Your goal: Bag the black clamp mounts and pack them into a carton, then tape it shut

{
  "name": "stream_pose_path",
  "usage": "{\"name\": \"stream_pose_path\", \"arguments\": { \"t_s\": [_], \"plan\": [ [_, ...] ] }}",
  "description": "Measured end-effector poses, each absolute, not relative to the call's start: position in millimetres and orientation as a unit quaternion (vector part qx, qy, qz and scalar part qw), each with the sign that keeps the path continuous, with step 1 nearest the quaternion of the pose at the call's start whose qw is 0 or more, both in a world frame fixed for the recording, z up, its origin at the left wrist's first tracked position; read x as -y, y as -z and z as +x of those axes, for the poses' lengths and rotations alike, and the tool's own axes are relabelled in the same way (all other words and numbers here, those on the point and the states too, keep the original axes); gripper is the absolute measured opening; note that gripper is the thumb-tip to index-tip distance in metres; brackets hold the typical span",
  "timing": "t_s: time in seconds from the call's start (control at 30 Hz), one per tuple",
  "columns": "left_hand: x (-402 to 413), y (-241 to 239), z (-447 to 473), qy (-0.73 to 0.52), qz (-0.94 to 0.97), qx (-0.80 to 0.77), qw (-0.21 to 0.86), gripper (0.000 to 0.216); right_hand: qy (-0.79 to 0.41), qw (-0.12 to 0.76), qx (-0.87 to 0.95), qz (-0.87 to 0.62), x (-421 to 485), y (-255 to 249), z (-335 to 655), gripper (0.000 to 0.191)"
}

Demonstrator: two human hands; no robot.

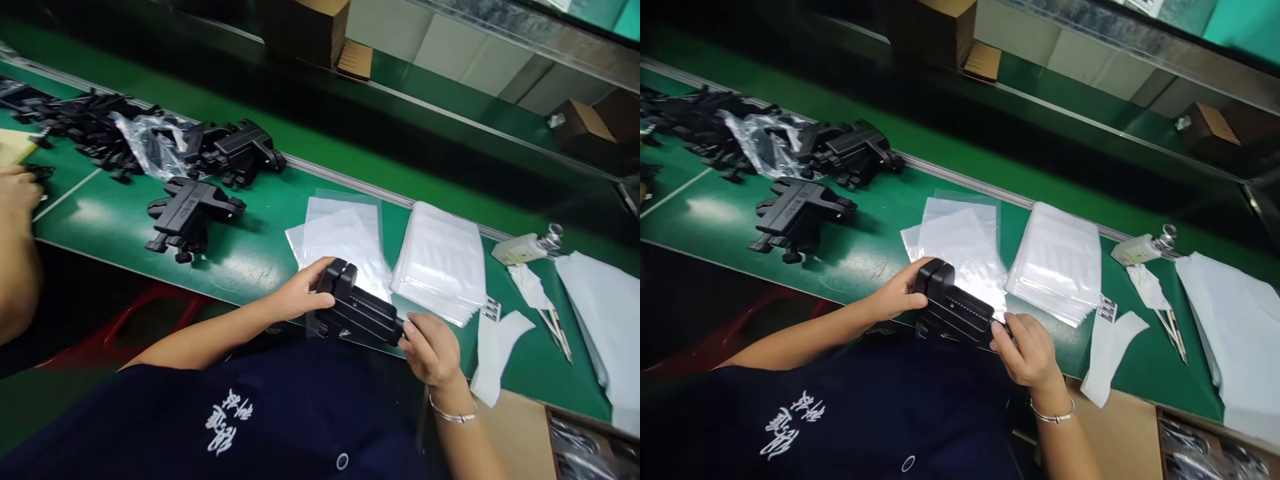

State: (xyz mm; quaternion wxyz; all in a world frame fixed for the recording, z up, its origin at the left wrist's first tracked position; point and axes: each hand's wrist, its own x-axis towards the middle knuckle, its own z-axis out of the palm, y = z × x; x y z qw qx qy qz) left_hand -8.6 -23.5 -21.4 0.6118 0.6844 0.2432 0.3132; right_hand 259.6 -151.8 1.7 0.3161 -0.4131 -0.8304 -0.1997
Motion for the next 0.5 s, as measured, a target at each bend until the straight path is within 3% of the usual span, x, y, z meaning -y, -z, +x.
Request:
{"name": "stream_pose_path", "arguments": {
  "t_s": [0.07,0.17,0.27,0.33,0.43,0.5],
  "plan": [
    [22,24,-10,-0.332,0.697,-0.222,0.596,0.067,0.215,0.332,0.823,-0.408,149,-1,259,0.029],
    [16,22,-13,-0.362,0.799,-0.12,0.464,0.068,0.215,0.337,0.814,-0.422,147,5,265,0.038],
    [10,19,-15,-0.379,0.874,-0.051,0.3,0.051,0.199,0.327,0.815,-0.434,146,15,269,0.048],
    [10,17,-17,-0.37,0.892,-0.063,0.251,0.042,0.197,0.325,0.815,-0.437,146,20,271,0.052],
    [12,12,-17,-0.327,0.891,-0.106,0.297,0.035,0.196,0.323,0.812,-0.445,148,21,271,0.054],
    [16,9,-15,-0.305,0.856,-0.159,0.387,0.043,0.181,0.32,0.815,-0.448,149,17,270,0.051]
  ]
}}
